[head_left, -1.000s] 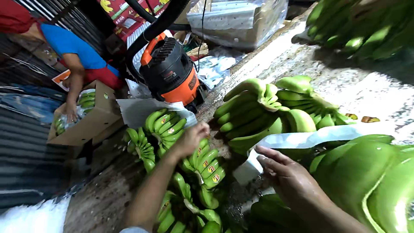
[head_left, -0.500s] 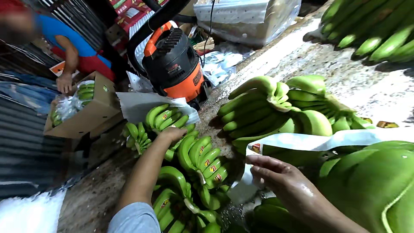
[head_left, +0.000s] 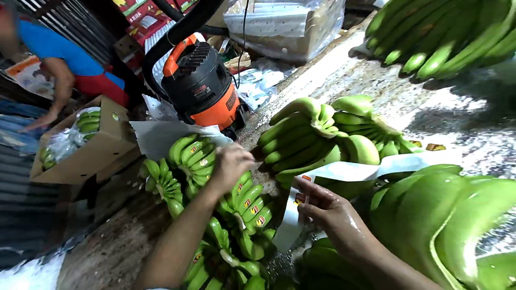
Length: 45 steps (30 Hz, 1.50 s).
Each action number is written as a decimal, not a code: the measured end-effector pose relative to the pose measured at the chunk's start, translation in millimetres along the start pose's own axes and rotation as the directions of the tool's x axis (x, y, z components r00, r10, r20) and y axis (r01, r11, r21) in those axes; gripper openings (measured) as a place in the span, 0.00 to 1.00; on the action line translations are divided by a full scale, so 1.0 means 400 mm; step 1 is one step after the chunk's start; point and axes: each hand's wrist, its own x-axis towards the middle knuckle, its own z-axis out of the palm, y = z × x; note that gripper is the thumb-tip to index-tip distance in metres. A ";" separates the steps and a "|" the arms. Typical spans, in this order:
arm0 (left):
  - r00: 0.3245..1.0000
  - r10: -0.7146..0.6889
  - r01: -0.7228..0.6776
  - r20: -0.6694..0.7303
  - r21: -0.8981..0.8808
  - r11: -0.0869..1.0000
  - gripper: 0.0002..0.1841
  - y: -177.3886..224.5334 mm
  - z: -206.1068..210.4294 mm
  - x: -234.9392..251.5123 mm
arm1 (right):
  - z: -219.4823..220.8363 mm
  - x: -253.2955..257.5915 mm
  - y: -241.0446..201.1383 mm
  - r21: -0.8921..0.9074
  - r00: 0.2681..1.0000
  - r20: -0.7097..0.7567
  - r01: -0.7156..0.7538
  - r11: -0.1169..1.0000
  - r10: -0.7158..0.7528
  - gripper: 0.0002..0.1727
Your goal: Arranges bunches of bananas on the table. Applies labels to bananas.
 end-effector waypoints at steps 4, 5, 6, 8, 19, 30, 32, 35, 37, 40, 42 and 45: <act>0.927 0.375 -0.375 0.016 -0.033 0.927 0.06 0.166 0.084 -0.072 | 0.011 -0.010 -0.001 -0.055 0.998 0.054 0.048 0.997 -0.045 0.37; 0.901 0.433 -0.432 -0.027 0.045 0.901 0.05 0.177 0.107 -0.080 | 0.012 -0.014 -0.001 -0.065 0.996 0.072 0.055 0.996 -0.050 0.35; 0.876 0.477 -0.467 -0.076 0.117 0.877 0.04 0.181 0.125 -0.084 | 0.011 -0.018 -0.002 -0.072 0.995 0.089 0.049 0.996 -0.043 0.33; 0.834 0.529 -0.493 -0.155 0.223 0.841 0.07 0.185 0.142 -0.092 | 0.004 -0.022 -0.008 -0.019 0.992 0.127 0.022 1.000 -0.020 0.32; 0.880 0.433 -0.434 -0.193 0.040 0.900 0.07 0.131 0.123 -0.110 | 0.000 -0.015 -0.007 0.275 0.949 0.308 -0.156 0.949 0.067 0.40; 0.895 0.401 -0.435 -0.197 -0.180 0.882 0.12 0.113 0.092 -0.097 | -0.003 -0.005 -0.003 0.390 0.982 0.155 -0.165 0.906 0.113 0.32; 0.994 0.105 -0.102 -0.002 -0.275 0.956 0.11 0.058 0.013 -0.053 | -0.005 0.007 0.007 0.356 0.986 -0.060 -0.124 0.926 0.155 0.15; 0.928 -0.193 0.163 0.320 0.117 0.980 0.11 -0.139 -0.064 0.024 | -0.006 0.010 0.003 0.332 0.983 -0.122 -0.092 0.939 0.139 0.26; 0.812 -0.331 0.142 0.481 0.388 0.911 0.14 -0.245 -0.066 0.047 | -0.005 0.011 0.003 0.272 0.990 -0.097 -0.075 0.959 0.104 0.29; 0.668 -0.432 0.032 0.606 0.557 0.830 0.17 -0.318 -0.030 0.041 | -0.002 0.012 0.005 0.159 0.995 -0.074 -0.059 0.986 0.072 0.22; 0.632 -0.470 0.018 0.617 0.595 0.804 0.19 -0.332 -0.005 0.038 | -0.005 0.009 0.004 0.133 0.996 -0.076 -0.027 0.991 0.037 0.15; 0.674 -0.500 0.055 0.545 0.637 0.769 0.22 -0.338 0.015 0.049 | -0.007 0.011 0.010 0.121 0.987 -0.142 0.099 0.988 -0.081 0.09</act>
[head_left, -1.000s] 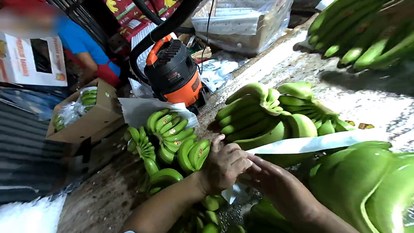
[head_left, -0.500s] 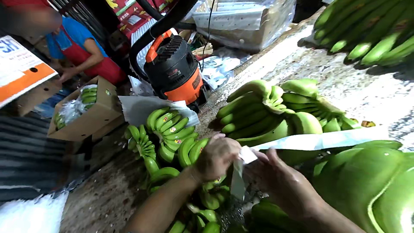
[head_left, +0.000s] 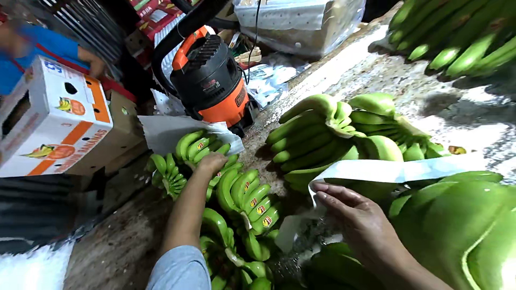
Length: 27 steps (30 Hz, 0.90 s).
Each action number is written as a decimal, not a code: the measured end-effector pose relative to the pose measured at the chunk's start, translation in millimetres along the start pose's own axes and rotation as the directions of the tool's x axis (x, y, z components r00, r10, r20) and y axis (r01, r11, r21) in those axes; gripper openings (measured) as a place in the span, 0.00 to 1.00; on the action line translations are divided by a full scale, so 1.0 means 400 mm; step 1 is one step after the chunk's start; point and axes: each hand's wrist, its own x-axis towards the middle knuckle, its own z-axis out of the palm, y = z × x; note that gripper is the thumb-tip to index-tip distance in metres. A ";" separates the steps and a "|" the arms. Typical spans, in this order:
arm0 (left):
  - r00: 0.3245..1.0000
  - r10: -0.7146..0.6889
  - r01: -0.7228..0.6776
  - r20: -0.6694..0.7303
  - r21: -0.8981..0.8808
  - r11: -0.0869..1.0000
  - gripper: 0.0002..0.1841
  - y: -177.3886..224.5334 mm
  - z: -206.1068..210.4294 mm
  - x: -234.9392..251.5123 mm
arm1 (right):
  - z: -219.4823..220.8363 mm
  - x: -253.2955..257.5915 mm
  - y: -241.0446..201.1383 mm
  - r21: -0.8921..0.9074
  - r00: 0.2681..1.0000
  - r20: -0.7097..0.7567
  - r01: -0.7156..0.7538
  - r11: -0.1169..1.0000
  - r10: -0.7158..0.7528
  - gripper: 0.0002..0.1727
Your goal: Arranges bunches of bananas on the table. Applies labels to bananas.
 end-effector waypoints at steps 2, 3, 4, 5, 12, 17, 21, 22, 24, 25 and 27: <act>0.980 -0.070 0.066 -0.186 -0.027 0.997 0.22 0.007 -0.008 -0.006 | 0.006 0.002 0.007 0.010 0.995 0.001 0.102 0.995 -0.102 0.10; 0.951 -0.084 0.071 -0.299 -0.056 0.996 0.19 0.020 -0.021 -0.018 | 0.008 0.002 0.006 0.010 0.991 0.017 0.133 0.991 -0.134 0.11; 0.901 -0.089 0.041 -0.424 -0.122 0.992 0.15 0.046 -0.039 -0.039 | 0.008 0.001 0.003 -0.001 0.988 0.036 0.150 0.989 -0.150 0.12; 0.830 -0.101 -0.032 -0.549 -0.227 0.973 0.12 0.090 -0.065 -0.075 | 0.009 -0.002 -0.001 -0.014 0.986 0.055 0.156 0.988 -0.155 0.13; 0.454 0.280 -0.810 -0.846 -0.261 0.525 0.13 0.471 -0.122 -0.470 | 0.024 -0.138 -0.068 -0.269 0.978 0.126 0.196 0.943 -0.168 0.07; 0.837 0.345 -0.527 -0.426 -0.797 0.295 0.42 0.544 -0.139 -0.594 | -0.054 -0.311 -0.118 -0.394 0.962 0.183 0.261 0.881 -0.203 0.10; 0.810 0.366 -0.473 -0.458 -0.880 -0.053 0.47 0.651 -0.081 -0.701 | -0.137 -0.442 -0.102 -0.345 0.951 0.259 0.254 0.903 -0.169 0.13; 0.811 0.331 -0.453 -0.483 -0.875 -0.167 0.48 0.680 -0.069 -0.722 | -0.153 -0.466 -0.095 -0.306 0.947 0.275 0.252 0.918 -0.168 0.13; 0.850 0.192 -0.399 -0.490 -0.838 -0.373 0.46 0.722 -0.052 -0.756 | -0.182 -0.506 -0.099 -0.227 0.930 0.319 0.263 0.938 -0.184 0.14; 0.877 0.093 -0.378 -0.471 -0.797 -0.471 0.42 0.733 -0.051 -0.774 | -0.197 -0.520 -0.110 -0.181 0.918 0.351 0.263 0.948 -0.187 0.15; 0.903 -0.152 -0.410 -0.401 -0.702 -0.583 0.34 0.733 -0.047 -0.792 | -0.230 -0.542 -0.128 -0.100 0.879 0.435 0.261 0.960 -0.193 0.16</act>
